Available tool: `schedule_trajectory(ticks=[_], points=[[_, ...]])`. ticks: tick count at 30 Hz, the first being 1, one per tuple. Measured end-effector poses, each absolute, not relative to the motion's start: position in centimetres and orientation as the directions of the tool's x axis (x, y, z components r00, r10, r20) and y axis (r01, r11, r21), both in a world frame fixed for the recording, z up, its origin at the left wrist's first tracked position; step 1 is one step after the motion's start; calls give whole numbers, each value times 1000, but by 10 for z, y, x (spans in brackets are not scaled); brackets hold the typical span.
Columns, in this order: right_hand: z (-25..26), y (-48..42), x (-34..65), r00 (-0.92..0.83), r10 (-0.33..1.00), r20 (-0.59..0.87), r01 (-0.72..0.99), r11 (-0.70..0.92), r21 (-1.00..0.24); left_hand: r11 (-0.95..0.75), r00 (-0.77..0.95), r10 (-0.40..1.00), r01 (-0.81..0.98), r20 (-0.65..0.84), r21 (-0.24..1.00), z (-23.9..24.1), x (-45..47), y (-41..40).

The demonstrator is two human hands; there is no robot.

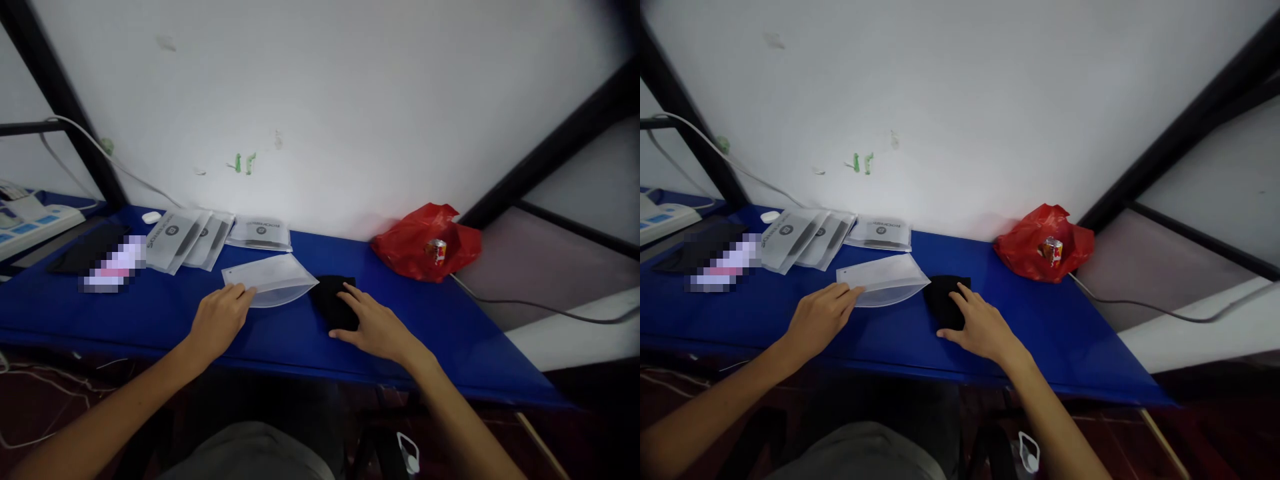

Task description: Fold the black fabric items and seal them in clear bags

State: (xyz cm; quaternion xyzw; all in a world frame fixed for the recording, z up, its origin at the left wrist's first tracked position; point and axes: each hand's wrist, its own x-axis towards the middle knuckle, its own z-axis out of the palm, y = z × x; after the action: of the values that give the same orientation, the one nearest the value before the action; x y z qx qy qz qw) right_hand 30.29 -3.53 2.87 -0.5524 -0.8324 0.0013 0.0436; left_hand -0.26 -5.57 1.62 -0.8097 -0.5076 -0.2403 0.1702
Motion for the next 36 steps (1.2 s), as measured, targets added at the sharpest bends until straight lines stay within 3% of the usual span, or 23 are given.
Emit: schedule_trajectory(ticks=[13,24,36], points=[[22,-29,293,-492,834,247,870,476,125,-402,356,762,915,541,-36,17,-3,-55],[12,-11,287,-560,806,194,826,562,47,-373,360,757,923,546,-92,20,-3,-51],[10,-1,282,-557,796,238,831,538,143,-333,333,810,939,483,-89,25,1,-47]])
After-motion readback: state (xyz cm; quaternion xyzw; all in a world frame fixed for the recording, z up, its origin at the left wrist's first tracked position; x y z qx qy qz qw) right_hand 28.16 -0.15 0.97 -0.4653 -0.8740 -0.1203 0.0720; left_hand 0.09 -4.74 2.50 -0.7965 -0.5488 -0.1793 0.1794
